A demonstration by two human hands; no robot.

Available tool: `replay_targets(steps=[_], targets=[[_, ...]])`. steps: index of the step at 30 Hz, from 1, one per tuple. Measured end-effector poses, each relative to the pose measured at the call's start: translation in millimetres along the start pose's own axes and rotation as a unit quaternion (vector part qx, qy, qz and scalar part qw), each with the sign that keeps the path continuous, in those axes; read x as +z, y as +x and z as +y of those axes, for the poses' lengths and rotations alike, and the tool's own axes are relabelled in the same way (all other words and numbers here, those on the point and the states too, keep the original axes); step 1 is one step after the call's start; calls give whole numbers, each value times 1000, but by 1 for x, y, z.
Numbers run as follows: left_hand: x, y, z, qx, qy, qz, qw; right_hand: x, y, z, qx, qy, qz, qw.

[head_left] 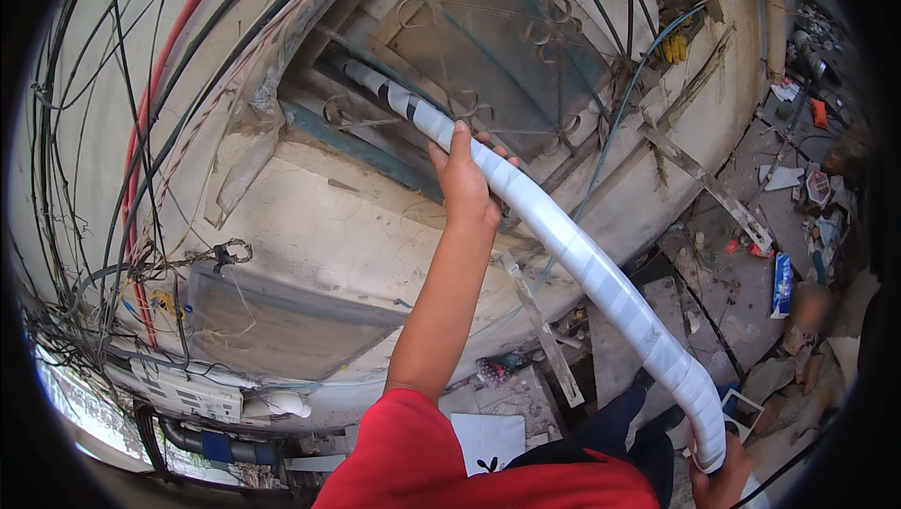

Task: The person removes white foam insulation from a long pipe using their hands and a pair of pliers. They strip the insulation in sections, then use the pliers to cut and pull away remaining pieces, leaving the bare pipe exposed.

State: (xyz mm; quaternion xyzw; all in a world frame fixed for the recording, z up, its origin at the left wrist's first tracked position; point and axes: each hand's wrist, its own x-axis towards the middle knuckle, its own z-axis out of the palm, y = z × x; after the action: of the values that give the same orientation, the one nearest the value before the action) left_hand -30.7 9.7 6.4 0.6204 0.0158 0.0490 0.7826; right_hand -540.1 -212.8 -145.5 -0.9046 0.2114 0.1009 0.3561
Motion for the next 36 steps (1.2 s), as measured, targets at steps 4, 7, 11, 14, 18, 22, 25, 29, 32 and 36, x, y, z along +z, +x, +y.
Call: replay_targets(steps=[4, 7, 11, 14, 18, 22, 25, 29, 32, 36], targets=[[5, 2, -16, 4, 17, 7, 1000, 21, 34, 15, -3, 47, 21, 999], [-4, -11, -29, -18, 14, -24, 999, 22, 52, 17, -5, 66, 8, 998], [-19, -67, -64, -7, 34, -147, 989, 15, 58, 9, -69, 100, 55, 991], [-34, -111, -79, -80, 77, -221, 969, 10, 57, 3, -113, 113, 79, 984], [-39, -157, -95, -137, 96, -353, 921, 13, 58, 4, -103, 107, 78, 986], [-22, -191, -123, -174, -16, -364, 915, 18, 62, 11, -120, 91, 102, 983], [-22, -214, -135, -233, -54, -383, 892, 17, 58, 11, -80, 77, 69, 991], [-27, -252, -146, -262, -84, -412, 869, 10, 48, 4, -15, 67, 33, 997], [-34, -282, -153, -207, 11, -433, 877, 13, 45, 1, -78, 73, 106, 989], [-42, -312, -155, -193, 96, -472, 855, 26, 33, 5, -109, 103, 184, 971]])
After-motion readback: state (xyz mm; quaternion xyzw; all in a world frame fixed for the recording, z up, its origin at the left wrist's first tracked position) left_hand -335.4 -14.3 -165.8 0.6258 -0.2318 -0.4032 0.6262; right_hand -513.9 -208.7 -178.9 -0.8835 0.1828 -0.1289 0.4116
